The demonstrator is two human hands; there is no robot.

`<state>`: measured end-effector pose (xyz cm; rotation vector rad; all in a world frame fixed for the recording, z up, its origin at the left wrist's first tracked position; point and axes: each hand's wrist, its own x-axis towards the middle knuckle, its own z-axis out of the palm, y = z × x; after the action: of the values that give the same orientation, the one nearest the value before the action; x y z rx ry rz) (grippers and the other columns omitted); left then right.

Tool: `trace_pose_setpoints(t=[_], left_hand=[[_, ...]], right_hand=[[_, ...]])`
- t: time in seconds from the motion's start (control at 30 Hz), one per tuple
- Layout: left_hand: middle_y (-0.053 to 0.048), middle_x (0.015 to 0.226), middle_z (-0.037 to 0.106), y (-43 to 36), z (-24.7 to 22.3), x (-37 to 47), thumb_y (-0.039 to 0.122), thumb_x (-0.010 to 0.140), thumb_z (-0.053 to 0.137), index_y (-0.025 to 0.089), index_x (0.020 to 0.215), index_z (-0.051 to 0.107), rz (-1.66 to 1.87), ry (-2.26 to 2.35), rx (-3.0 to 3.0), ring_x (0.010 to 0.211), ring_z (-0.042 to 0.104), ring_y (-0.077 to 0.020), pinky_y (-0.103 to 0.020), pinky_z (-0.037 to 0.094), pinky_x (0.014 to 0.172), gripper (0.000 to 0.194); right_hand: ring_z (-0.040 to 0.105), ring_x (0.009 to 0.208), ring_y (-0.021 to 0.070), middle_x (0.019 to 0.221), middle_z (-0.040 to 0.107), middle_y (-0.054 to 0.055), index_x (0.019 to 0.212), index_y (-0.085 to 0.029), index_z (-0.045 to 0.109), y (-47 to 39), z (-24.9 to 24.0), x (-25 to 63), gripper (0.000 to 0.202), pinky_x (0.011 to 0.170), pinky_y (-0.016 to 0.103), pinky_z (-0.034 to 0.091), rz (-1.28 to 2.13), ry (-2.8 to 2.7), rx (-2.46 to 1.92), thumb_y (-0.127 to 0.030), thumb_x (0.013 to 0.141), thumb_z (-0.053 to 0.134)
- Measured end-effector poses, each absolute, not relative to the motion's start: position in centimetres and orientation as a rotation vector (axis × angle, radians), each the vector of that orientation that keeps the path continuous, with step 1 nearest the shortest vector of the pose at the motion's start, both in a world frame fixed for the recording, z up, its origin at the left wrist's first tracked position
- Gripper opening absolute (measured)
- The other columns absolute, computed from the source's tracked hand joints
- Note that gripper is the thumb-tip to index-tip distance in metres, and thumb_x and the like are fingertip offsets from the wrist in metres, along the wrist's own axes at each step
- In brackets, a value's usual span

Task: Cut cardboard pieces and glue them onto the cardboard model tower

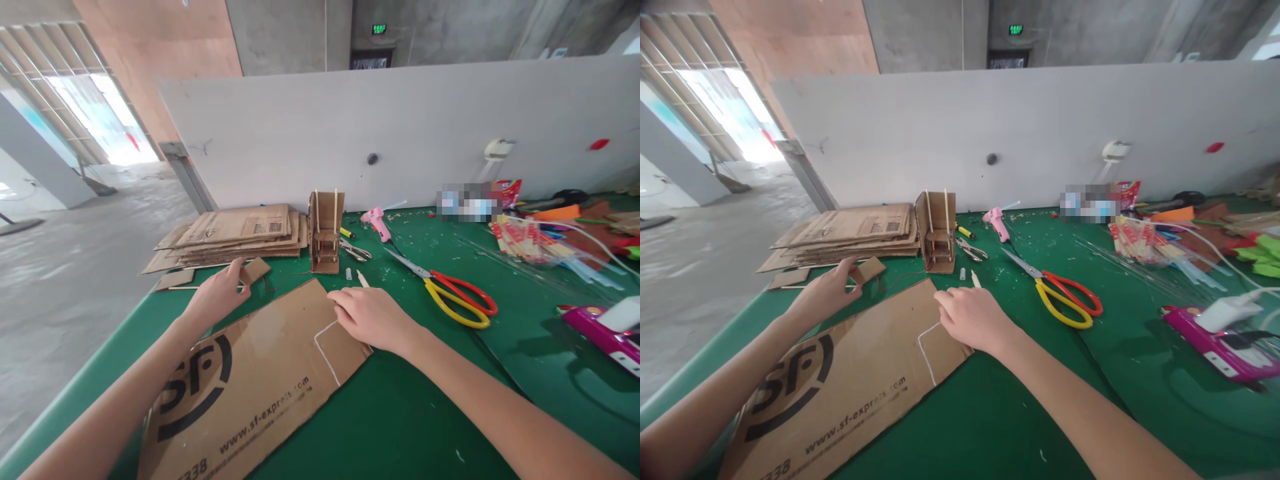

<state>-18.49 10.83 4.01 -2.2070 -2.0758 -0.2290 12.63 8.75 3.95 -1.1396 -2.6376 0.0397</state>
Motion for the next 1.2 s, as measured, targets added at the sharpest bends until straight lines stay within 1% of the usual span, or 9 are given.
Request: trace_pose_setpoints(t=[0.13, 0.23, 0.33, 0.4, 0.5, 0.6, 0.73, 0.9, 1.2], left_hand=[[-0.017, 0.124, 0.06, 9.8, 4.5, -17.4, 0.028, 0.088, 0.038, 0.01, 0.135, 0.036, -0.291, -1.784, -2.204, 0.107, 0.062, -0.0311, -0.041, 0.048, 0.09, 0.051], [-0.014, 0.127, 0.06, 8.4, 5.0, -15.6, 0.026, 0.089, 0.041, 0.014, 0.134, 0.04, -0.392, -1.59, -2.337, 0.113, 0.06, -0.0281, -0.039, 0.047, 0.094, 0.048], [-0.01, 0.125, 0.062, 7.0, 5.6, -12.9, 0.027, 0.089, 0.045, 0.018, 0.133, 0.04, -0.452, -1.457, -2.53, 0.109, 0.063, -0.0243, -0.036, 0.051, 0.09, 0.046], [-0.009, 0.125, 0.063, 6.3, 5.8, -10.9, 0.027, 0.088, 0.048, 0.019, 0.132, 0.041, -0.482, -1.352, -2.637, 0.109, 0.063, -0.0228, -0.034, 0.052, 0.089, 0.045], [-0.008, 0.13, 0.06, 5.8, 5.5, -8.6, 0.026, 0.089, 0.047, 0.021, 0.134, 0.038, -0.496, -1.329, -2.722, 0.109, 0.063, -0.023, -0.035, 0.055, 0.085, 0.046], [-0.008, 0.133, 0.057, 6.0, 4.9, -7.7, 0.027, 0.089, 0.047, 0.021, 0.136, 0.035, -0.501, -1.442, -2.766, 0.11, 0.063, -0.0242, -0.038, 0.054, 0.087, 0.049], [-0.012, 0.13, 0.059, 6.8, 3.8, -8.7, 0.033, 0.092, 0.044, 0.019, 0.134, 0.042, -0.482, -1.536, -2.72, 0.121, 0.054, -0.028, -0.047, 0.045, 0.1, 0.045], [-0.011, 0.145, 0.044, 7.5, 2.0, -10.7, 0.05, 0.093, 0.04, 0.022, 0.138, 0.041, -0.328, -1.576, -2.797, 0.135, 0.038, -0.0304, -0.057, 0.029, 0.11, 0.053], [-0.007, 0.143, 0.047, 6.5, 3.2, -9.7, 0.041, 0.094, 0.043, 0.028, 0.132, 0.048, -0.352, -1.387, -2.966, 0.135, 0.039, -0.0272, -0.059, 0.022, 0.113, 0.041]], right_hand=[[0.064, 0.083, 0.0188, 0.103, 0.068, 0.008, 0.123, -0.018, 0.054, 9.2, 3.3, 13.2, 0.034, 0.068, 0.033, 0.046, 0.384, -2.407, -1.168, -0.029, 0.094, 0.04], [0.063, 0.087, 0.017, 0.109, 0.066, 0.009, 0.128, -0.02, 0.047, 9.3, 3.0, 13.2, 0.039, 0.07, 0.031, 0.049, 0.823, -2.158, -1.107, -0.039, 0.094, 0.044], [0.062, 0.09, 0.0177, 0.113, 0.061, 0.011, 0.13, -0.021, 0.041, 9.6, 2.3, 12.7, 0.046, 0.061, 0.027, 0.051, 1.217, -1.924, -0.985, -0.043, 0.09, 0.051], [0.063, 0.084, 0.0174, 0.102, 0.062, 0.008, 0.126, -0.022, 0.043, 9.9, 2.0, 12.5, 0.043, 0.05, 0.023, 0.048, 1.364, -1.838, -0.923, -0.038, 0.088, 0.053], [0.057, 0.059, 0.0122, 0.076, 0.058, 0.0, 0.123, -0.02, 0.046, 10.3, 2.1, 13.0, 0.036, 0.044, 0.022, 0.043, 1.379, -1.824, -0.988, -0.024, 0.087, 0.049], [0.049, 0.047, 0.0086, 0.068, 0.051, -0.005, 0.132, -0.022, 0.042, 10.4, 3.0, 14.3, 0.049, 0.045, 0.022, 0.042, 1.254, -1.917, -1.131, -0.016, 0.083, 0.047], [0.051, 0.049, 0.008, 0.068, 0.048, -0.005, 0.126, -0.025, 0.05, 9.2, 3.9, 16.0, 0.047, 0.047, 0.022, 0.042, 1.199, -2.046, -1.23, -0.014, 0.081, 0.043], [0.052, 0.056, 0.0101, 0.074, 0.053, -0.003, 0.121, -0.024, 0.048, 8.2, 3.5, 17.2, 0.045, 0.043, 0.019, 0.041, 1.418, -2.152, -1.262, -0.014, 0.077, 0.046], [0.048, 0.058, 0.0083, 0.069, 0.052, -0.004, 0.116, -0.02, 0.058, 8.3, 3.7, 17.5, 0.04, 0.052, 0.019, 0.037, 1.149, -2.441, -1.246, -0.018, 0.076, 0.056]])
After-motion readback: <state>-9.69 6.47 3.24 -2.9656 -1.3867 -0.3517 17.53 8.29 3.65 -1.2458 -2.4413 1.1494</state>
